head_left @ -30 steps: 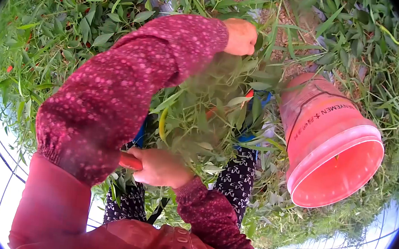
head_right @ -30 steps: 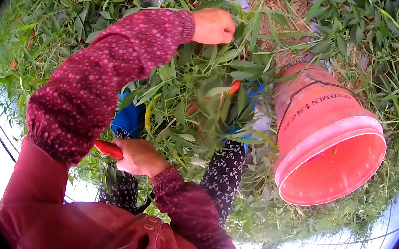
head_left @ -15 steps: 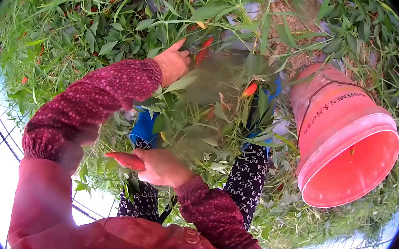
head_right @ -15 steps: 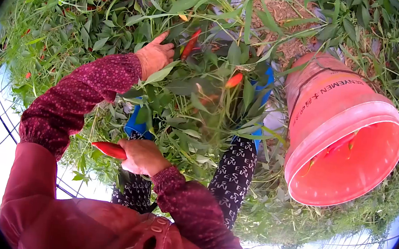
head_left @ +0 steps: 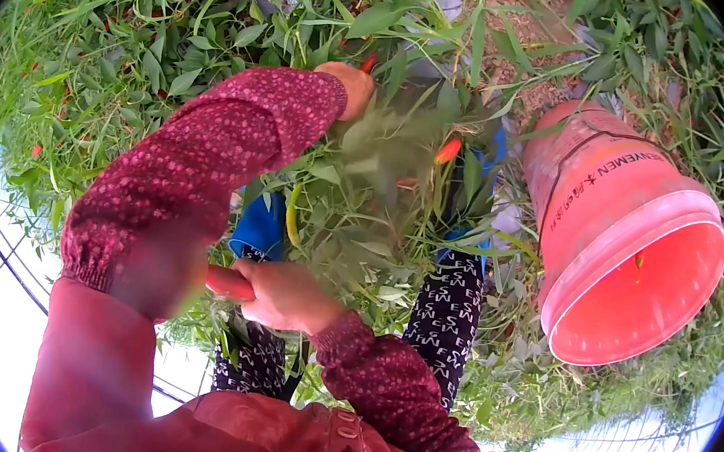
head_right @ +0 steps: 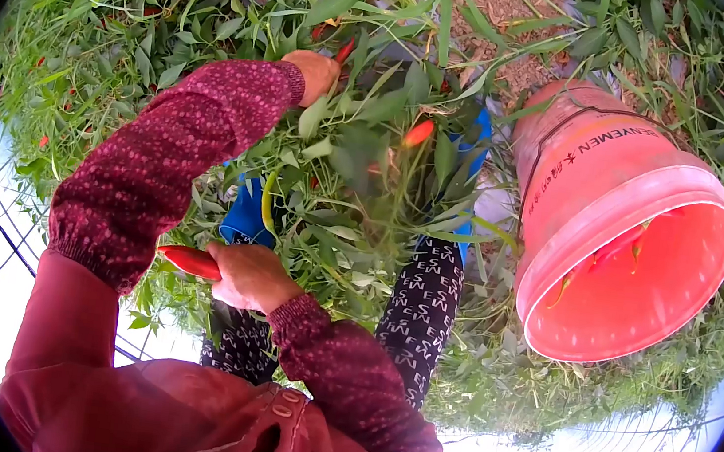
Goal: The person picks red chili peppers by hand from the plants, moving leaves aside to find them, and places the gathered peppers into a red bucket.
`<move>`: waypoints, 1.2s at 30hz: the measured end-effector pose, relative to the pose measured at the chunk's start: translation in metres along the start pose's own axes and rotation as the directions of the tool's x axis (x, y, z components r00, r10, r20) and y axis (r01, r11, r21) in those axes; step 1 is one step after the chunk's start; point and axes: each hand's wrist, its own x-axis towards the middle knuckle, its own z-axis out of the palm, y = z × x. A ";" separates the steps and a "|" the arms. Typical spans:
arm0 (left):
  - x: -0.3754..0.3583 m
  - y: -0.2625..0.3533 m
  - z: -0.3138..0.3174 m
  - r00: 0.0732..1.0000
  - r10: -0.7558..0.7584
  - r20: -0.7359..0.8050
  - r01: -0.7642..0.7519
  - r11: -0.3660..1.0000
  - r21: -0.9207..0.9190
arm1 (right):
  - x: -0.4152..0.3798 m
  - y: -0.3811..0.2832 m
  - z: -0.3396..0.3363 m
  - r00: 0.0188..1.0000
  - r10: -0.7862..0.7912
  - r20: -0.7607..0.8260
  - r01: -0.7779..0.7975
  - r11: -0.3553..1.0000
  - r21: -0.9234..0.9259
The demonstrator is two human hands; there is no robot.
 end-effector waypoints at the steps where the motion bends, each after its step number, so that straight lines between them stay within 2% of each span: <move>1: 0.028 -0.008 0.018 1.000 0.007 0.003 -0.007 1.000 -0.001 | 0.001 0.002 0.004 0.999 -0.004 -0.042 0.004 1.000 0.001; 3: 0.088 -0.028 0.065 0.982 -0.102 -0.161 0.085 0.990 -0.112 | 0.000 0.000 0.001 0.999 0.001 -0.032 0.000 1.000 0.007; 4: 0.069 -0.015 0.051 0.982 -0.099 -0.163 0.081 0.990 -0.113 | -0.001 0.000 -0.001 1.000 0.004 -0.022 -0.004 1.000 0.012; 6: 0.037 0.016 0.029 0.953 -0.288 -0.092 0.291 0.957 0.014 | 0.002 0.006 0.005 0.999 -0.011 -0.038 0.011 1.000 -0.003; 8: 0.061 0.010 0.052 0.965 -0.260 -0.028 0.261 0.963 0.064 | 0.000 0.011 0.011 0.998 -0.027 -0.051 0.026 1.000 -0.005; 9: 0.062 0.012 0.059 0.892 -0.444 -0.088 0.438 0.895 -0.080 | -0.001 0.006 0.006 0.999 -0.006 -0.037 0.005 1.000 -0.019; 12: 0.040 0.005 0.064 0.889 -0.431 -0.158 0.439 0.898 0.018 | -0.001 0.004 0.006 1.000 0.023 -0.022 -0.023 0.999 -0.022; 13: 0.006 0.005 0.047 0.960 -0.229 -0.164 0.250 0.961 0.121 | -0.001 0.004 0.008 0.999 0.039 -0.018 -0.039 0.999 -0.007; 14: -0.011 0.001 0.041 0.989 -0.018 -0.145 0.050 0.974 0.222 | 0.000 0.005 0.011 0.999 0.036 -0.020 -0.036 0.999 0.001; 15: -0.012 -0.019 0.062 0.935 0.120 -0.333 -0.065 0.983 0.173 | 0.002 0.007 0.014 0.999 0.044 0.005 -0.044 0.999 -0.017; 16: -0.019 -0.030 0.064 0.936 0.120 -0.330 -0.063 0.982 0.177 | 0.003 0.007 0.014 0.998 0.052 0.030 -0.051 0.998 -0.036; 18: -0.030 -0.047 0.063 0.940 0.195 -0.281 -0.182 0.981 0.072 | 0.004 0.006 0.013 0.998 0.052 0.032 -0.051 0.998 -0.023; 19: -0.050 -0.050 0.056 0.901 0.289 -0.324 -0.324 0.945 -0.057 | 0.005 0.006 0.014 0.998 0.054 0.036 -0.053 0.998 -0.028; 20: -0.056 -0.054 0.063 0.902 0.289 -0.320 -0.322 0.945 -0.057 | 0.005 0.007 0.015 0.997 0.058 0.043 -0.056 0.998 -0.034; 22: -0.070 -0.053 0.066 0.842 0.333 -0.424 -0.420 0.898 -0.130 | 0.005 0.008 0.015 0.997 0.061 0.046 -0.060 0.997 -0.038; 23: -0.075 -0.051 0.067 0.896 0.301 -0.326 -0.347 0.933 -0.095 | 0.006 0.007 0.016 0.997 0.064 0.053 -0.062 0.997 -0.042; 24: -0.082 -0.051 0.067 0.898 0.298 -0.323 -0.344 0.934 -0.097 | 0.007 0.006 0.016 0.996 0.062 0.056 -0.060 0.997 -0.039; 26: -0.088 -0.051 0.069 0.803 0.339 -0.491 -0.448 0.886 -0.121 | 0.006 0.005 0.013 0.993 0.088 0.079 -0.086 0.996 -0.032; 27: -0.088 -0.051 0.070 0.768 0.381 -0.515 -0.510 0.850 -0.132 | 0.007 0.005 0.013 0.993 0.088 0.082 -0.086 0.996 -0.032; 28: -0.089 -0.049 0.070 0.768 0.379 -0.516 -0.510 0.850 -0.133 | 0.007 0.005 0.013 0.993 0.085 0.080 -0.081 0.996 -0.046; 30: -0.092 -0.040 0.069 0.785 0.437 -0.439 -0.478 0.878 0.021 | 0.007 0.006 0.012 0.993 0.085 0.080 -0.080 0.995 -0.062; 32: -0.096 -0.029 0.073 0.770 0.478 -0.423 -0.495 0.865 0.077 | 0.007 0.005 0.014 0.992 0.095 0.080 -0.091 0.994 -0.060; 34: -0.096 -0.020 0.087 0.691 0.522 -0.500 -0.453 0.852 0.264 | 0.008 0.006 0.016 0.994 0.086 0.070 -0.082 0.995 -0.059; 35: -0.096 -0.017 0.091 0.624 0.554 -0.552 -0.466 0.830 0.306 | 0.008 0.007 0.018 0.995 0.079 0.054 -0.075 0.995 -0.059; 36: -0.098 -0.010 0.091 0.624 0.550 -0.555 -0.465 0.832 0.303 | 0.007 0.008 0.020 0.995 0.080 0.058 -0.077 0.995 -0.062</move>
